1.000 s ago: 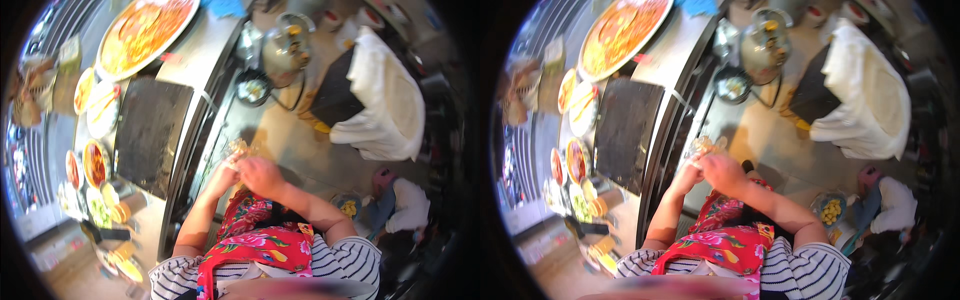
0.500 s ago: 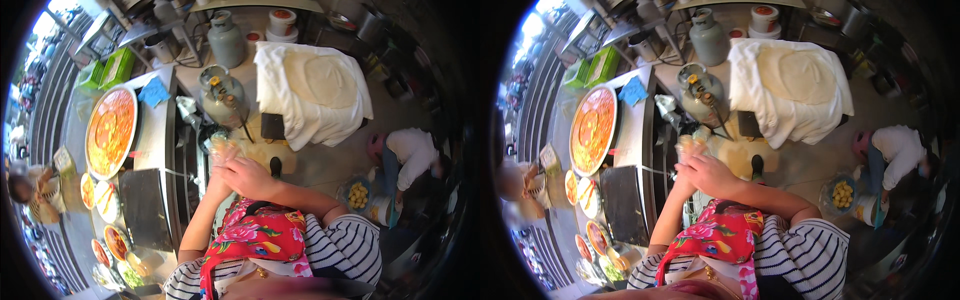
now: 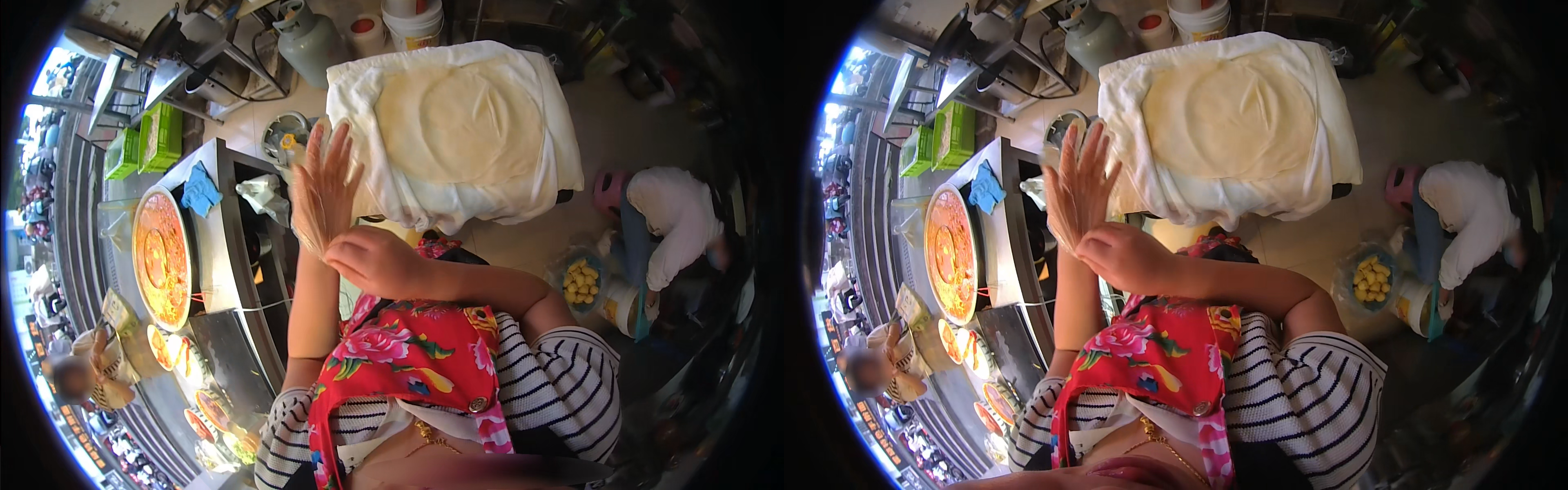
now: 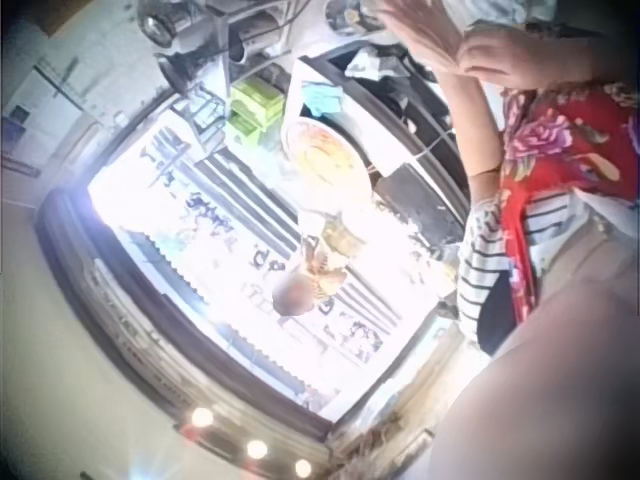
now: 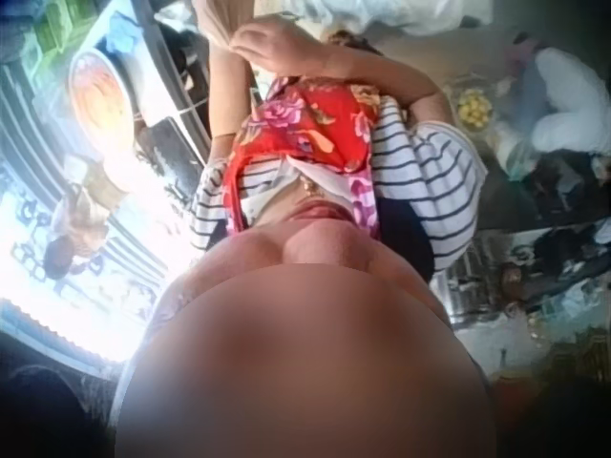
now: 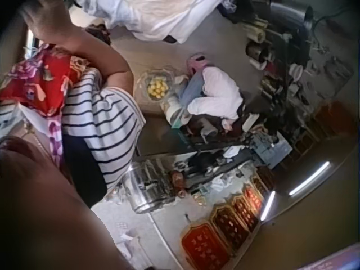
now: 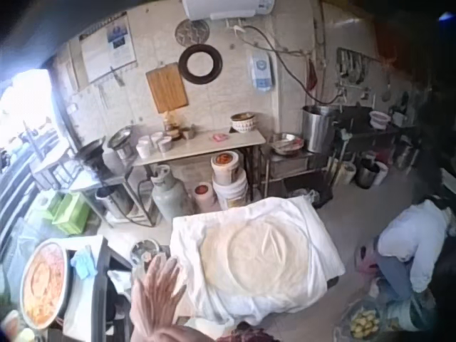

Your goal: The person assembles a street food wrap by layering noodles, egg, sausage, and vegetables onto a thin crepe, then folds and wraps it in foil. The person uses tongs and a ladle to handle ingredients and places the finished wrap into a plastic bag.

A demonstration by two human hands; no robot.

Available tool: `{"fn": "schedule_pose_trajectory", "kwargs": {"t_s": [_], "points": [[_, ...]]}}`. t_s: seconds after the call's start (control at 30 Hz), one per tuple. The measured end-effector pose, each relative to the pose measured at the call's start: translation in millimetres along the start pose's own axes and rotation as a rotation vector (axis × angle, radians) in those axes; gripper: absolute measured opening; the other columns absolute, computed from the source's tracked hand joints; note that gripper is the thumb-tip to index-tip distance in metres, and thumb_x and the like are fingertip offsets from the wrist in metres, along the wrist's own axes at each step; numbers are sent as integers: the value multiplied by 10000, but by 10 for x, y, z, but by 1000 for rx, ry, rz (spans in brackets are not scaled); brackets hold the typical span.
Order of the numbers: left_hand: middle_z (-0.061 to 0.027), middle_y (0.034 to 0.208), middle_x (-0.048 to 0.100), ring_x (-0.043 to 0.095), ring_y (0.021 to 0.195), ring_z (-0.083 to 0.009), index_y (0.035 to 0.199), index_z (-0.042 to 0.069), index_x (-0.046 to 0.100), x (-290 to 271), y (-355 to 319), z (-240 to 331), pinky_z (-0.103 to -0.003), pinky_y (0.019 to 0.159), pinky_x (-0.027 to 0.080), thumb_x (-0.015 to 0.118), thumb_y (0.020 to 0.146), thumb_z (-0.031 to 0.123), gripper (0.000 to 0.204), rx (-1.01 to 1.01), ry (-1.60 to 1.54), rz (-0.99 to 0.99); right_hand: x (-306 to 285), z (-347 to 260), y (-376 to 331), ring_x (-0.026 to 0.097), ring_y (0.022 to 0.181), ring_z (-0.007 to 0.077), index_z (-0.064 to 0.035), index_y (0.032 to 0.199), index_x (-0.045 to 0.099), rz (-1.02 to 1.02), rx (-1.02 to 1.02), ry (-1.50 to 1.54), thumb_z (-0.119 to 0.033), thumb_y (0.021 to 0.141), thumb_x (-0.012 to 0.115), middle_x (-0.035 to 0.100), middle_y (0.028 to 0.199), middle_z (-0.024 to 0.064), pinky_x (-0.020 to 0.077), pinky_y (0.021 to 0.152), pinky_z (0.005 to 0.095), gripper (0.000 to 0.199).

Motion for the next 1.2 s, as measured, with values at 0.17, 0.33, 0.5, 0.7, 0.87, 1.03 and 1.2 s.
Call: {"fn": "schedule_pose_trajectory", "kwargs": {"t_s": [0.17,0.33,0.5,0.7,0.87,1.03,1.2], "points": [[-163,1175,661,484,1322,-357,1094,16,648,-252,664,43,-508,1164,343,568,977,364,375,-55,-723,122,-827,746,-207,652,869,336,-38,963,676,-149,105,-259,-105,847,620,681,929,138,514,798,452,146],[-112,983,690,676,999,-265,1077,16,661,-117,832,-215,-457,1014,500,576,974,314,326,-124,-207,137,-1766,1372,-721,592,953,298,-67,882,632,-177,334,-749,-126,810,690,605,971,81,455,834,431,109],[-80,983,671,671,979,-236,1107,0,629,82,820,-744,-415,982,518,576,984,255,288,-395,-111,3,-1706,1429,-653,582,901,271,-72,790,566,-108,251,-755,-100,786,674,567,879,56,442,783,415,111],[-88,1086,685,658,993,-177,1184,-22,633,8,922,-676,-316,963,490,590,965,231,338,-484,239,-171,-1428,1583,-327,584,898,271,-71,830,579,-300,289,-805,-99,803,666,578,897,62,456,790,410,95],[-77,1072,693,662,1019,-190,1179,-27,637,208,734,-942,-339,950,499,615,946,191,319,-478,343,-236,-1688,1484,-577,604,895,284,-72,850,573,-165,287,-791,-92,849,640,605,913,80,470,777,431,69],[-121,1087,702,679,996,-251,1188,3,645,190,794,-969,-358,936,503,637,938,203,320,-168,841,-447,-1650,1715,-629,617,751,330,-47,894,561,-187,479,-792,-99,895,620,612,800,133,489,683,448,78],[-128,1092,694,666,963,-332,1103,17,656,679,926,-1415,-401,838,524,627,924,199,257,177,1468,-806,-1841,1957,-463,636,739,324,4,966,564,-56,833,-356,-94,937,612,654,815,156,506,671,375,113]]}}
Point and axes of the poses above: each hand's wrist, its own y-axis towards the middle knuckle, its own x-axis out of the palm, z = x × y, the point moved 6 cm from there along y, towards the middle knuckle
